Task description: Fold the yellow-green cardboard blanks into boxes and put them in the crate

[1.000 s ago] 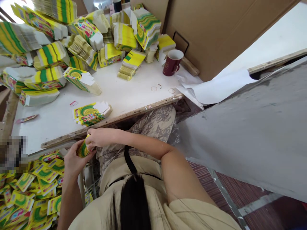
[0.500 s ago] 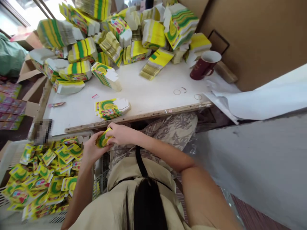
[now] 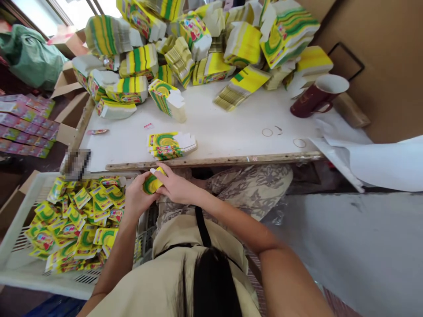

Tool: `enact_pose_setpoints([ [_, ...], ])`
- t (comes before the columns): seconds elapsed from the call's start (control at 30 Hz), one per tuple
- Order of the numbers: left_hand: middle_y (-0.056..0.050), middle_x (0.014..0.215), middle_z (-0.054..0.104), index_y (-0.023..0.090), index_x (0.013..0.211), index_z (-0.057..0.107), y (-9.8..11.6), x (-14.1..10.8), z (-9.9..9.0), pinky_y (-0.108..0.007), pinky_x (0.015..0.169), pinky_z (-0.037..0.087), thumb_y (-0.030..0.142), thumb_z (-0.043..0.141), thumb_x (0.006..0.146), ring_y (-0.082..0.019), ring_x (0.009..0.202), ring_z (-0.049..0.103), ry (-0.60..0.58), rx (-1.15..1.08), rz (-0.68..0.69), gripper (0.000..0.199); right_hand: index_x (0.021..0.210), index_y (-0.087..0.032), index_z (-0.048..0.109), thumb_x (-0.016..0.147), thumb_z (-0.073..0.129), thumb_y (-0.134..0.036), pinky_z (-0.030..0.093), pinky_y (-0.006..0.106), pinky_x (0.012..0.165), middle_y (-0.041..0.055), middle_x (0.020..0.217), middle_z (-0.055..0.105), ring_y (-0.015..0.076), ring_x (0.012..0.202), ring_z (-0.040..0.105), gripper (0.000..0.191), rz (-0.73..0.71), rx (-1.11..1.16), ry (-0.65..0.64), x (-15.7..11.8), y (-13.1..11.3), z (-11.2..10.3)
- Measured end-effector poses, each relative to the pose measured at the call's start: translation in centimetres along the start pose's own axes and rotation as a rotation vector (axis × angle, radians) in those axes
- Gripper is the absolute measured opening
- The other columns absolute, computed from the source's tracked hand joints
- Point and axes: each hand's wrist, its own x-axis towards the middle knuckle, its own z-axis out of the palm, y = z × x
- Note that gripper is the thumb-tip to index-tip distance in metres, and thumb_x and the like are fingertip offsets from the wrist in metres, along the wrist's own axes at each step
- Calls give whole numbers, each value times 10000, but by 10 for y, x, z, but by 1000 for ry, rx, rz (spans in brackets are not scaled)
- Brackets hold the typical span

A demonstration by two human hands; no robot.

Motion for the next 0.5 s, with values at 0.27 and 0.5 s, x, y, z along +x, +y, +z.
enact_pose_setpoints([
  [0.27,-97,1074,688,163,1174,590,-14,-8,-6,-371,871,527,349,735,709,-258,973,662,71,-19,-75,521,1440,-95,385,882,620,-214,375,440,1151,220,1470,419,280,1396,415,618,-3,-69,122,14,-5,3],
  [0.5,-264,1357,508,56,1408,409,-108,-46,-85,-667,1095,292,614,796,589,-481,1313,416,351,364,-522,1064,1348,-68,498,901,609,-199,434,434,1019,202,1242,612,310,1171,547,479,367,-559,324,62,14,-62],
])
